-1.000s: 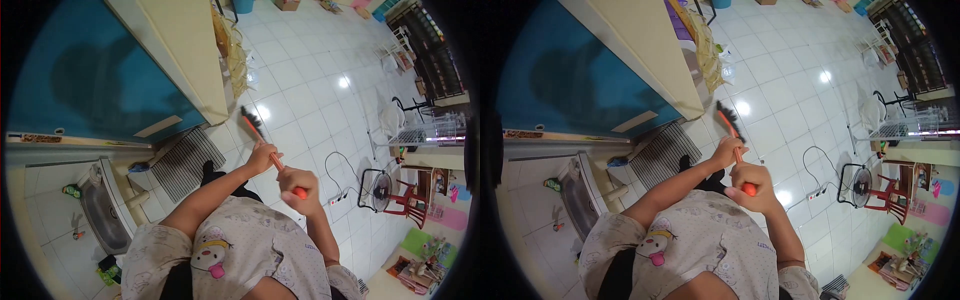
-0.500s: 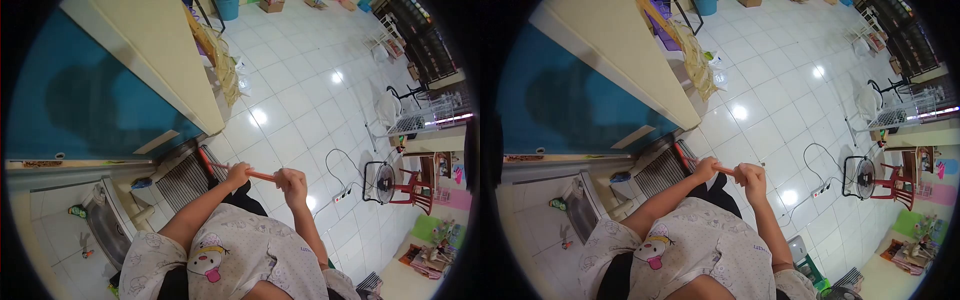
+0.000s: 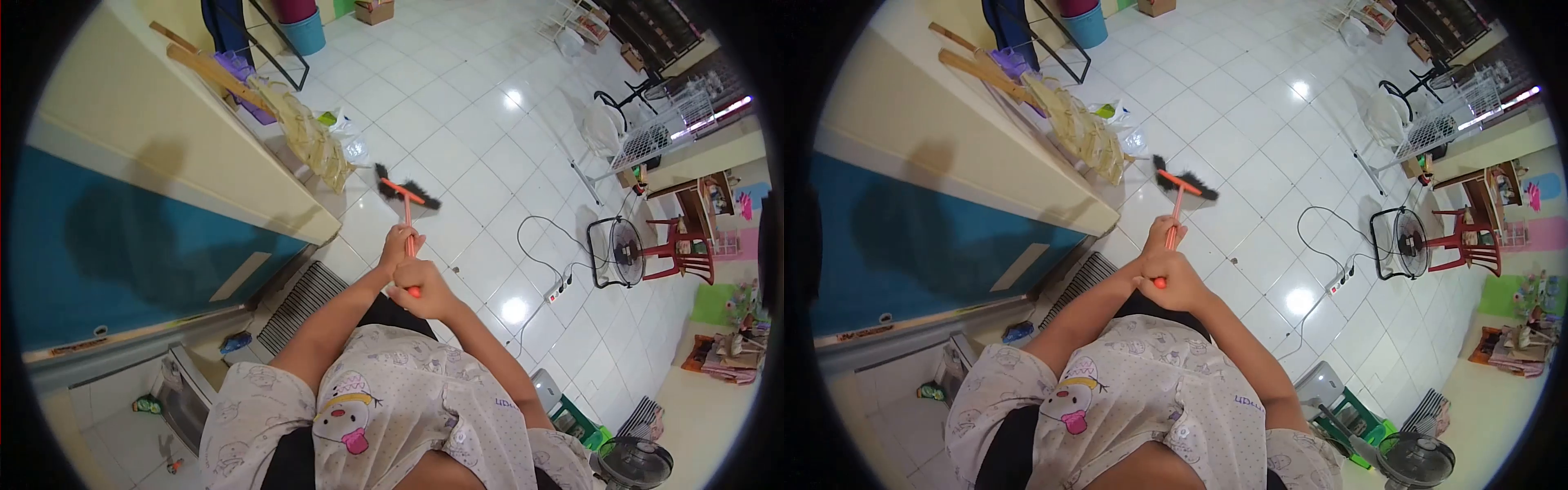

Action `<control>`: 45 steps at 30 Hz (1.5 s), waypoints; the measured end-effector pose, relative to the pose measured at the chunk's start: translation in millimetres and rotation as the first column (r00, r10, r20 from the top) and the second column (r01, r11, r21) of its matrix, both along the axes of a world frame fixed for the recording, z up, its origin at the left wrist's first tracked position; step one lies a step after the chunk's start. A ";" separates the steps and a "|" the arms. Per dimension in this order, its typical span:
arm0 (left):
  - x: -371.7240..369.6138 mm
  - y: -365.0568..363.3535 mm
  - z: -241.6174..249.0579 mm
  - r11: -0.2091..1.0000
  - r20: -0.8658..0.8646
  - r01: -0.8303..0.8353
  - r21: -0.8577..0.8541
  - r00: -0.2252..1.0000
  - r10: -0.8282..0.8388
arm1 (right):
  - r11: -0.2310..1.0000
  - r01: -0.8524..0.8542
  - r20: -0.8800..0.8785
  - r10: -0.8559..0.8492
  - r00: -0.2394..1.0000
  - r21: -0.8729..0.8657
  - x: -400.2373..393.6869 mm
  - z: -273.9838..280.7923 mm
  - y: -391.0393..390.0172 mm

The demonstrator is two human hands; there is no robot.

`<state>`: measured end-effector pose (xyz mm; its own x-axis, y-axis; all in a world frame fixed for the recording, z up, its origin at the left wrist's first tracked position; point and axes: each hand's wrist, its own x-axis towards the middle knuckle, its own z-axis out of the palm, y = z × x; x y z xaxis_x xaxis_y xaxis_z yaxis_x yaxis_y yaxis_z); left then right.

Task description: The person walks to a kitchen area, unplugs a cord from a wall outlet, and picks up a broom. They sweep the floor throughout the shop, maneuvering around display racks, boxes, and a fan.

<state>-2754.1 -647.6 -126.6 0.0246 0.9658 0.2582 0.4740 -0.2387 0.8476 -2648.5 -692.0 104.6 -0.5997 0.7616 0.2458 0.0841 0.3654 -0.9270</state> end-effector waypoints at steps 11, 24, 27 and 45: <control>-26.6 69.3 15.5 0.974 -0.015 -0.043 -0.222 0.999 0.041 | 0.880 0.190 -0.120 -0.266 0.957 -0.435 23.2 0.3 100.8; -17.4 323.6 -26.1 0.867 -0.365 0.076 -0.493 0.886 -0.286 | 0.980 0.198 0.026 -0.198 0.980 0.018 -21.3 -43.3 291.3; -4.9 348.3 -23.5 0.930 -0.270 0.121 -0.348 0.937 -0.223 | 0.991 0.136 0.110 -0.137 0.985 0.016 -2.2 -37.5 313.6; 56.6 378.6 -3.5 0.981 -0.214 0.176 -0.083 0.958 -0.190 | 0.957 0.281 0.002 -0.281 0.960 -0.078 47.8 -34.7 364.5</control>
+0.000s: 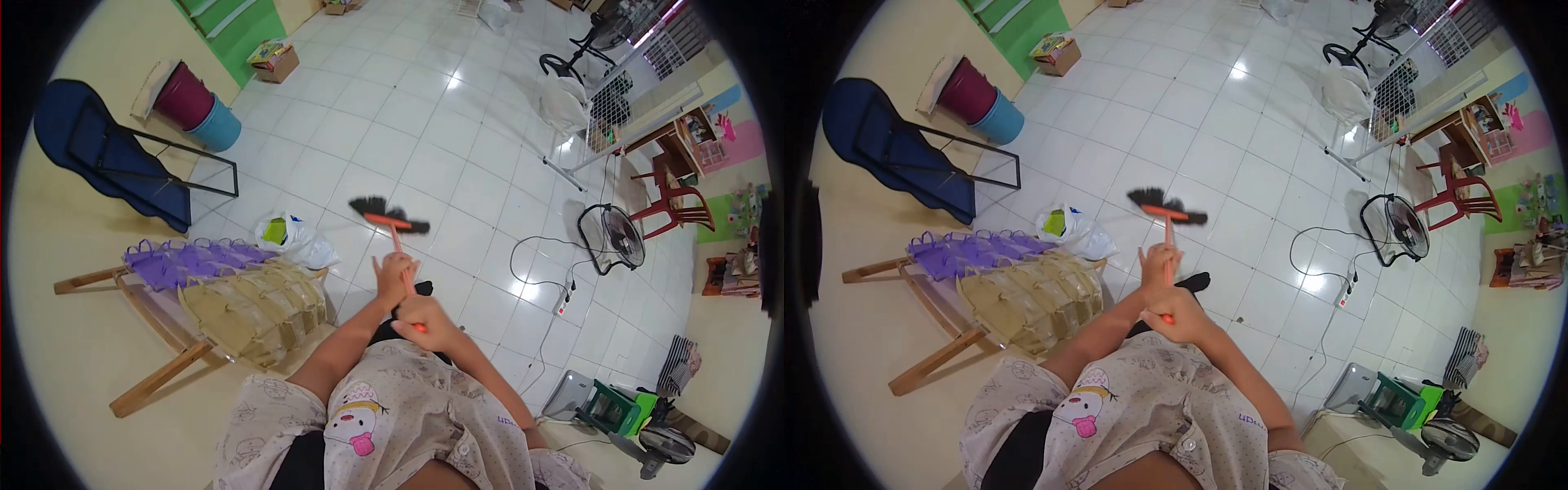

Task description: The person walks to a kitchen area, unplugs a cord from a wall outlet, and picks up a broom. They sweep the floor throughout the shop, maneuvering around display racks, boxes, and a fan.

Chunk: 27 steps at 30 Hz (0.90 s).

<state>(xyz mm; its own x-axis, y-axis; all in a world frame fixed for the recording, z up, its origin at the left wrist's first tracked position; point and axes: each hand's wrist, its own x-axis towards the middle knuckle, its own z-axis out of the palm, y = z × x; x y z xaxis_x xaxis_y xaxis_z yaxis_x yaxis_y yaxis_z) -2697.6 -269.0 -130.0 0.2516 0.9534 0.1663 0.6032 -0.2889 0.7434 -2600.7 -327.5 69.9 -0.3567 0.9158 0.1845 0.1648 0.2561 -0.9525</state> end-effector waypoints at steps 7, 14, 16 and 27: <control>35.8 89.0 7.2 0.963 0.023 0.169 0.209 0.984 -0.177 | 0.989 0.081 -0.006 -0.081 0.997 0.125 43.3 -19.3 30.3; 199.0 33.6 110.7 0.757 0.375 0.652 -0.041 0.712 -0.593 | 0.715 0.700 -0.226 -0.682 0.696 -0.003 184.1 120.2 -21.7; 222.2 -7.1 127.5 0.530 0.407 0.848 -0.021 0.492 -0.770 | 0.592 0.805 -0.215 -0.782 0.586 0.042 190.6 144.5 -46.7; 256.9 -116.1 6.3 -0.562 0.322 0.801 -0.207 -0.487 -0.812 | 0.261 0.965 0.253 -0.936 0.245 0.032 119.5 44.1 -108.3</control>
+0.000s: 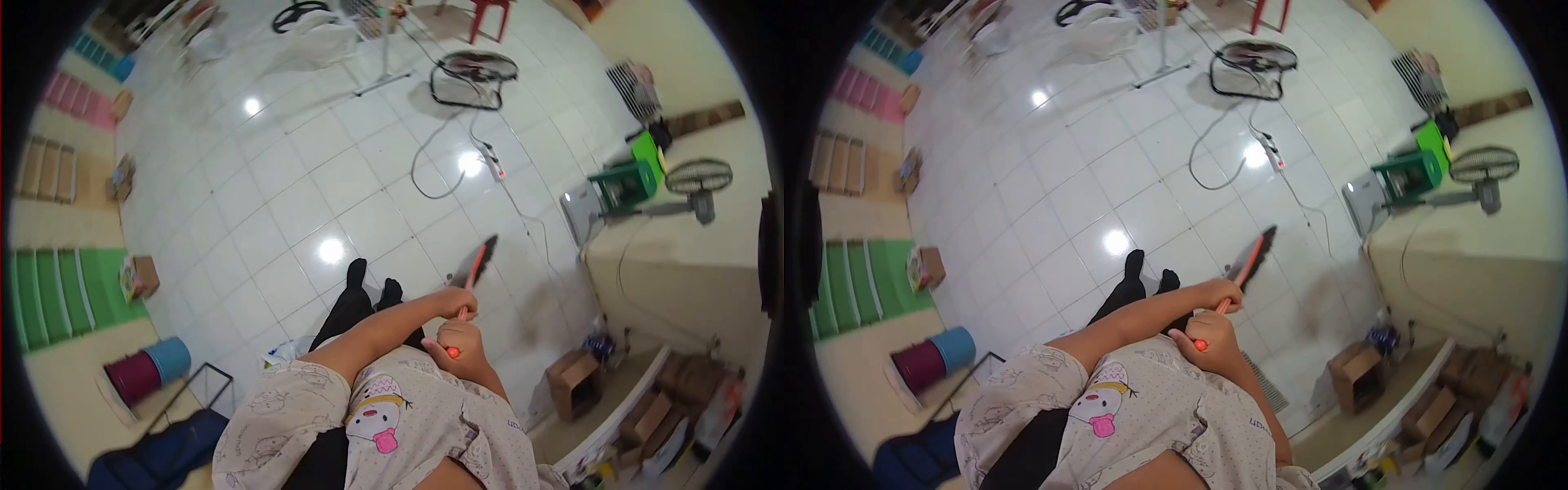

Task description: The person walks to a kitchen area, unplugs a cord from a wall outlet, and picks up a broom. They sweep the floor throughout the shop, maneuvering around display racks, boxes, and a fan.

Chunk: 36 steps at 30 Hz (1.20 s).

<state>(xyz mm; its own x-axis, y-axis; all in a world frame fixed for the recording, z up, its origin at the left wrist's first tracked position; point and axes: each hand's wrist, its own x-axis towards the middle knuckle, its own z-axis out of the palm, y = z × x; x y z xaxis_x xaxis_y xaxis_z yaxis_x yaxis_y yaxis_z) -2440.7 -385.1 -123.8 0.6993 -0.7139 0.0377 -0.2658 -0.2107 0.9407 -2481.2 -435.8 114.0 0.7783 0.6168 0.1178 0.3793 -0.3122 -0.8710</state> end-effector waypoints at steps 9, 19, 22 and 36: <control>31.5 162.1 -2.6 0.914 0.170 -0.207 0.348 0.973 0.156 | 0.899 0.285 -0.294 -0.188 0.937 0.332 11.8 -44.9 40.5; 78.4 338.8 -19.5 0.586 0.297 -0.473 0.658 0.878 0.376 | 0.816 0.499 -0.660 -0.206 0.723 0.291 88.6 -113.9 160.7; 91.8 292.9 30.6 0.692 0.165 -0.457 0.559 0.879 0.447 | 0.769 0.576 -0.527 -0.379 0.760 0.278 109.4 -64.5 115.5; 149.0 185.7 75.2 0.997 -0.043 -0.062 0.046 0.997 0.064 | 0.945 0.279 -0.128 -0.260 0.957 0.169 130.5 39.7 132.8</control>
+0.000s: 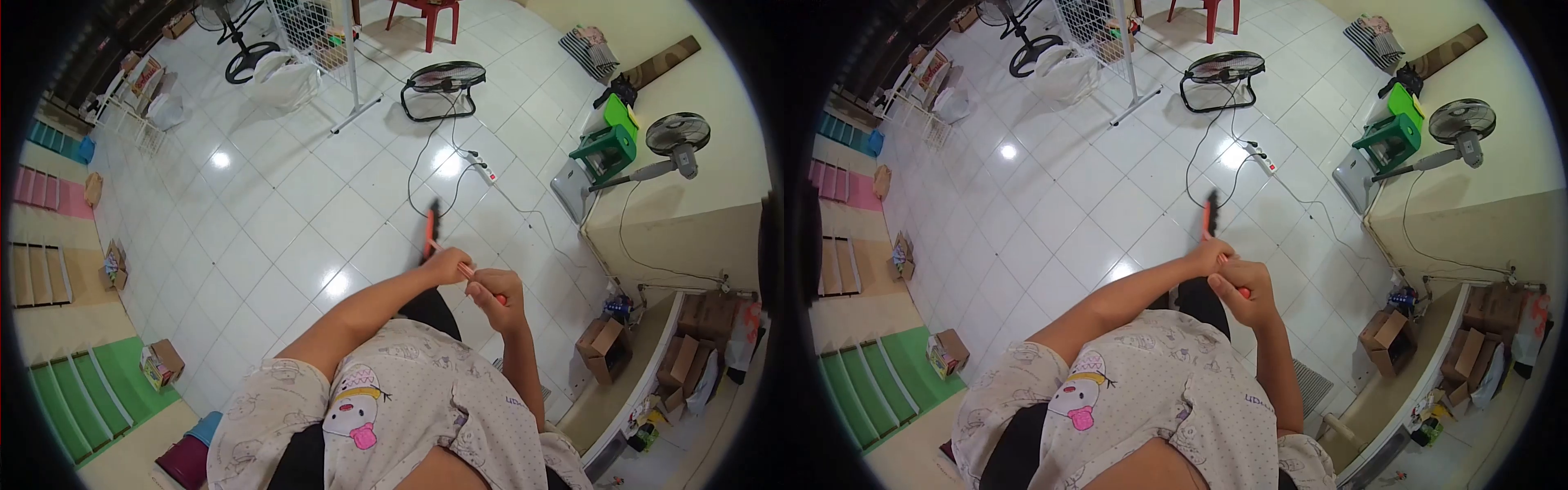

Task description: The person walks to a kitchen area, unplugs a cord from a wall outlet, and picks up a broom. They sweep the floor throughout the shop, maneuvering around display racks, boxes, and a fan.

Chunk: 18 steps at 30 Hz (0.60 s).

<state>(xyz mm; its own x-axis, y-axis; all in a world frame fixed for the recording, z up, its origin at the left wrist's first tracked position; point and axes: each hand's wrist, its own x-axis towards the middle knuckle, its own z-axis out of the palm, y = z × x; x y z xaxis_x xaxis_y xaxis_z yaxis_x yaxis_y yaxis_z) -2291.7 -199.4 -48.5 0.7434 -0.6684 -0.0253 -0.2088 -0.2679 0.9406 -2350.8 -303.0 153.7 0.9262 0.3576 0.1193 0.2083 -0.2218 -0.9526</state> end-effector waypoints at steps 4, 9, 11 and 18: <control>14.5 61.2 -60.3 0.965 0.175 -0.099 0.244 0.983 0.057 | 0.975 0.042 -0.218 0.006 0.976 0.216 20.1 -75.5 -0.7; 10.4 174.7 -134.2 0.611 0.124 -0.292 0.735 0.945 0.302 | 0.953 -0.046 -0.350 0.155 0.924 0.300 51.5 -178.9 55.1; 20.4 205.1 -141.0 0.456 0.159 -0.285 0.843 0.942 0.295 | 0.940 -0.071 -0.375 0.201 0.905 0.333 73.0 -194.2 70.0; 128.7 114.6 -28.1 0.640 0.285 -0.613 0.463 0.787 0.547 | 0.945 0.123 -0.357 -0.007 0.934 0.303 219.7 -86.6 -6.5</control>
<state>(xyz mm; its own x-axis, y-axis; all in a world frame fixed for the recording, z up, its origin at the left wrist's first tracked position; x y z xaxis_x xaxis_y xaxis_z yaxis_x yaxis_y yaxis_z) -2163.0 -84.8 -76.7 0.9929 -0.0073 -0.1187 0.0666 -0.7929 0.6057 -2131.1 -309.5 67.2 0.9492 0.2923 -0.1168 -0.1518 0.1000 -0.9833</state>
